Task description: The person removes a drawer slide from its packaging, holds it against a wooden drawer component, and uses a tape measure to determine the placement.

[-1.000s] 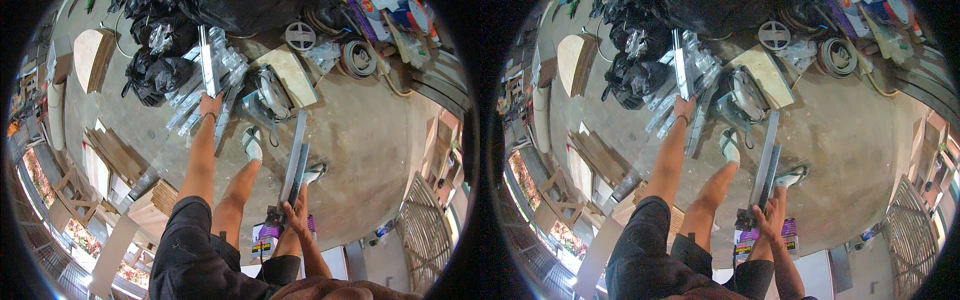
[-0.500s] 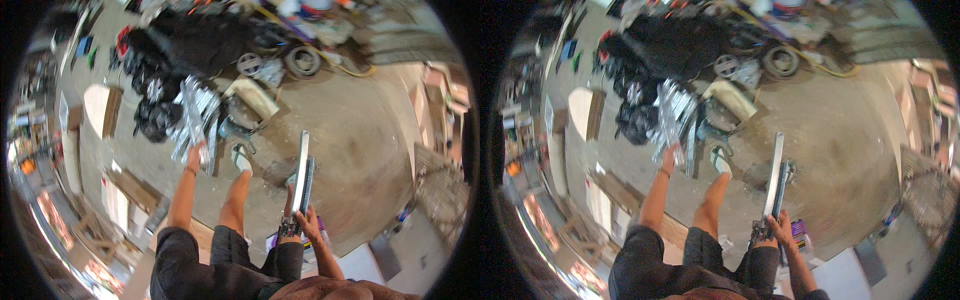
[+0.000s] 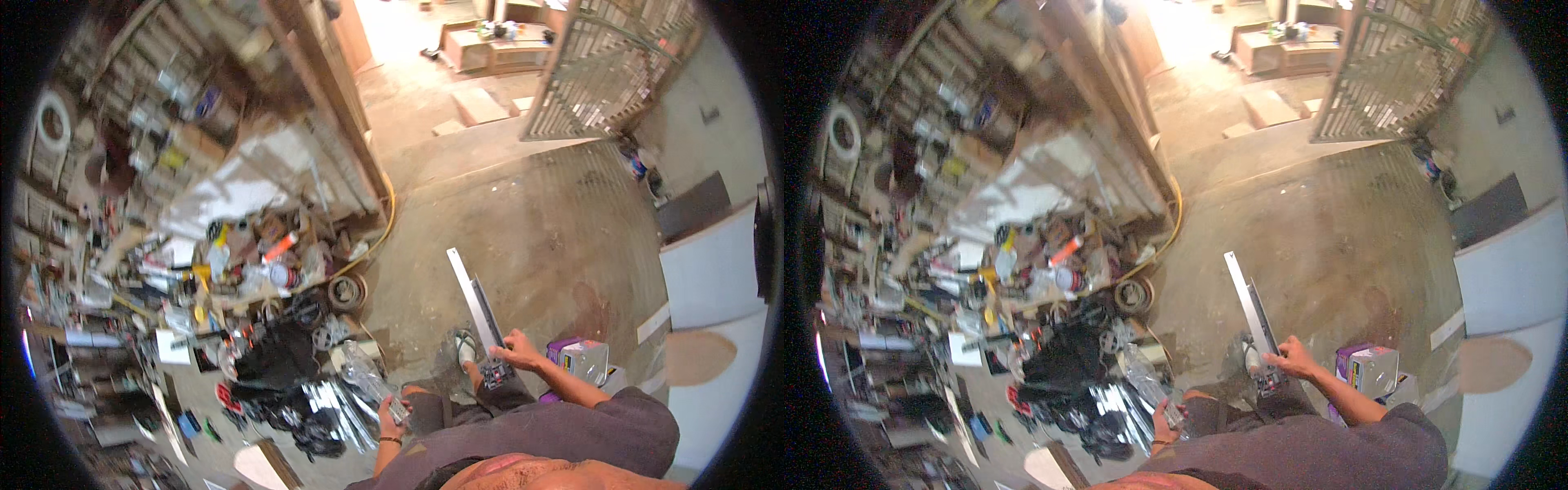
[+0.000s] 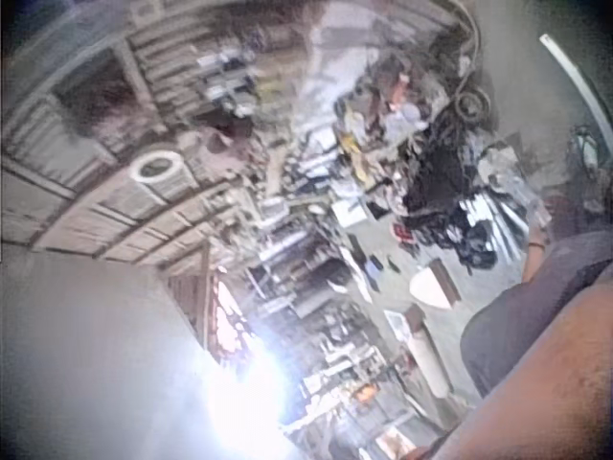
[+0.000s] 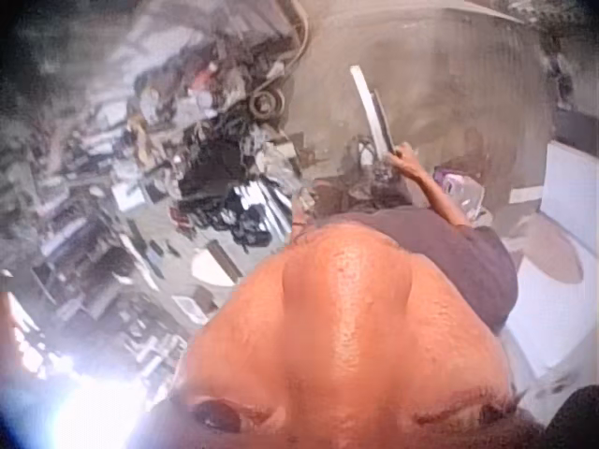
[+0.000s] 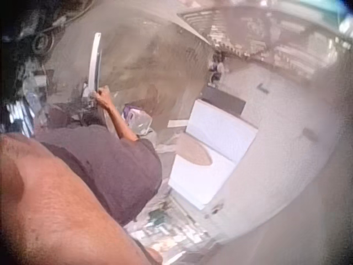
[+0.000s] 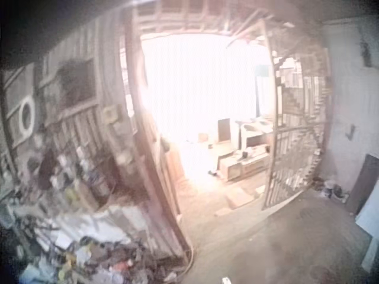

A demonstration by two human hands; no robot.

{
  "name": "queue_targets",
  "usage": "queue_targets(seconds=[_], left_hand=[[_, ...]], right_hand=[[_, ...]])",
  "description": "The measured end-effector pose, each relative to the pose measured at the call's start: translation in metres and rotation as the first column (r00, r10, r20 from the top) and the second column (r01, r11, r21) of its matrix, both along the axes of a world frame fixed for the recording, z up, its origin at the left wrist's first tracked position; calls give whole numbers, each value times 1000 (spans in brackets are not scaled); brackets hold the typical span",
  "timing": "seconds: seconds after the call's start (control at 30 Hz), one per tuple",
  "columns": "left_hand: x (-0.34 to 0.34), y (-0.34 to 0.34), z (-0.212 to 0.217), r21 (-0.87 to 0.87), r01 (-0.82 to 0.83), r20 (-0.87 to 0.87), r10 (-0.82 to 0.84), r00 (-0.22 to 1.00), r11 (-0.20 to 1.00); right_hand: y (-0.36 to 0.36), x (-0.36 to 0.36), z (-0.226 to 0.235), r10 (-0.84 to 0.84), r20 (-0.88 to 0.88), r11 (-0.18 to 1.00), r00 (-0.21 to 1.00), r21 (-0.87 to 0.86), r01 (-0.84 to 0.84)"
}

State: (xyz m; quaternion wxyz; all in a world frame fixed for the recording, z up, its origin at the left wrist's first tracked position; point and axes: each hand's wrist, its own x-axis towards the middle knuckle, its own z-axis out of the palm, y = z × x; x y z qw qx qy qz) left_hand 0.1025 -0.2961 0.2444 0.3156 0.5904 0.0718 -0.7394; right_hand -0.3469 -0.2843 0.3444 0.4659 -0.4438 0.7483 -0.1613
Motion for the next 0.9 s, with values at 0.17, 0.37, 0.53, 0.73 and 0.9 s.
queue_targets(seconds=[0.17,0.37,0.53,0.73,0.9], left_hand=[[-92,-110,41,-38,63,-152,-68,986,997],[-167,-259,54,-73,351,-88,-357,930,934],[-243,-404,60,-151,539,87,-532,842,829],[-369,-610,80,-133,689,47,-689,723,713],[-485,-758,123,-180,779,23,-789,614,601]], right_hand=[[-24,-95,27,-218,-87,971,972,-118,207],[-92,-198,18,-456,-124,885,881,-173,433],[-183,-260,36,-708,63,706,703,38,707],[-280,-332,14,-822,-81,557,563,89,826],[-383,-390,18,-884,-11,465,467,79,882]])
